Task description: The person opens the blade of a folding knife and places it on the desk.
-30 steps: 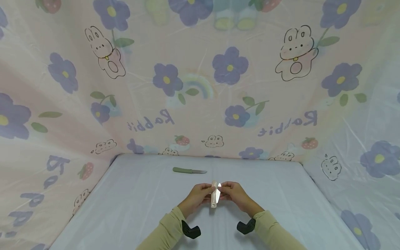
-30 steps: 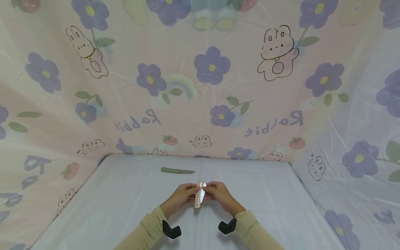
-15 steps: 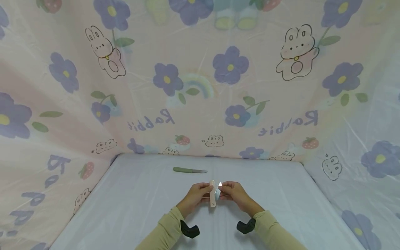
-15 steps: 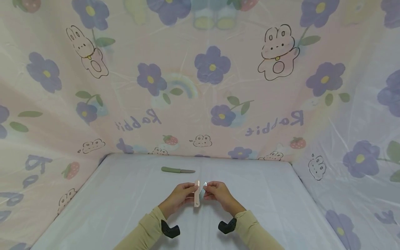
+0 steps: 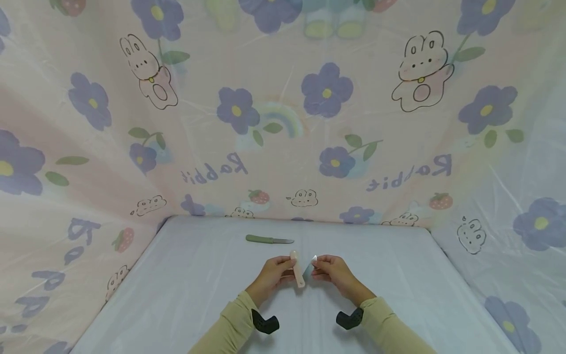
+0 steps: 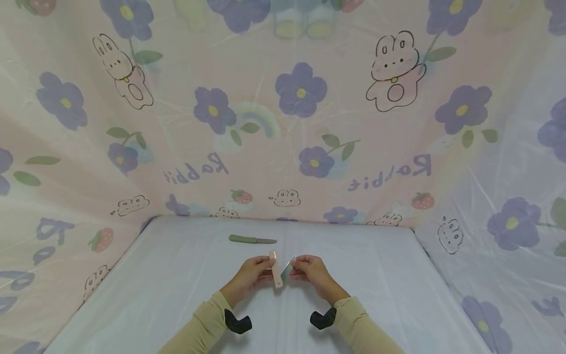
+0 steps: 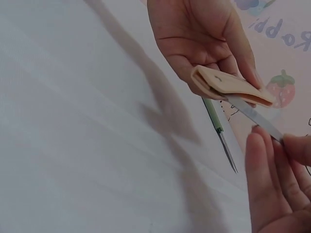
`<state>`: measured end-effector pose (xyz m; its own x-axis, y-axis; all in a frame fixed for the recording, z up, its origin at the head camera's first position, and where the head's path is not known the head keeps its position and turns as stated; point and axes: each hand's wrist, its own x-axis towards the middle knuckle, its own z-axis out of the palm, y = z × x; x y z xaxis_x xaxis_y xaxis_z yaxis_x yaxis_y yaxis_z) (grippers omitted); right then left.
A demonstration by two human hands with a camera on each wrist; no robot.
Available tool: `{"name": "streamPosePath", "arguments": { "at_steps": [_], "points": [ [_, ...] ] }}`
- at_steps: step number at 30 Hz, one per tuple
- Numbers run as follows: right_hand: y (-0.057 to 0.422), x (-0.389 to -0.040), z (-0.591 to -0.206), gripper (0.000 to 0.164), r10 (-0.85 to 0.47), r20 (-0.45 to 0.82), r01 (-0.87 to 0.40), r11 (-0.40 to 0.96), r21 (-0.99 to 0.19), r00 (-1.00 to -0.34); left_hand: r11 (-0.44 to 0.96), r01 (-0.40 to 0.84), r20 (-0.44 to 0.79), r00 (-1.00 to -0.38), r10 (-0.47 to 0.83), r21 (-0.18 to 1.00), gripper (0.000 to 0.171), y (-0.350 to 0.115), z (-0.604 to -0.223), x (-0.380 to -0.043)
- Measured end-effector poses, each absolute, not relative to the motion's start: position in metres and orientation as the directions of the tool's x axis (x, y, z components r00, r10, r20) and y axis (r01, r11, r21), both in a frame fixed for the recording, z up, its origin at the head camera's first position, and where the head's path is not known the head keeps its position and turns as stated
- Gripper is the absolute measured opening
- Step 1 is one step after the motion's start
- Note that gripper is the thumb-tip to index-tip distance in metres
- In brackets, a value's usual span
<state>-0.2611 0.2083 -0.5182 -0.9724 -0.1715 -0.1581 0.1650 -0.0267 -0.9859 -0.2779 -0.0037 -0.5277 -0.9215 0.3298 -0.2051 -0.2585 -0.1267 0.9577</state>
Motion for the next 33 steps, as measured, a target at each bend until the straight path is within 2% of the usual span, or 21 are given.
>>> {"name": "streamPosePath", "arguments": {
  "at_steps": [4,19,33],
  "points": [
    [0.209,-0.263,-0.523,0.029,-0.155,-0.152,0.162,-0.052,-0.985,-0.976,-0.139,-0.269,-0.216,-0.926,0.311,0.953,0.045,-0.007,-0.527,-0.277],
    [0.209,-0.261,-0.523,0.030,-0.113,-0.144,0.161,-0.156,-0.975,-0.983,-0.352,-0.300,-0.211,-0.939,0.270,0.887,0.044,-0.013,-0.528,-0.276],
    [0.197,-0.261,-0.526,0.025,0.037,-0.195,0.174,-0.311,-0.934,-0.980,-0.494,-0.305,-0.248,-0.952,0.181,0.814,0.046,-0.015,-0.527,-0.277]
  ]
}}
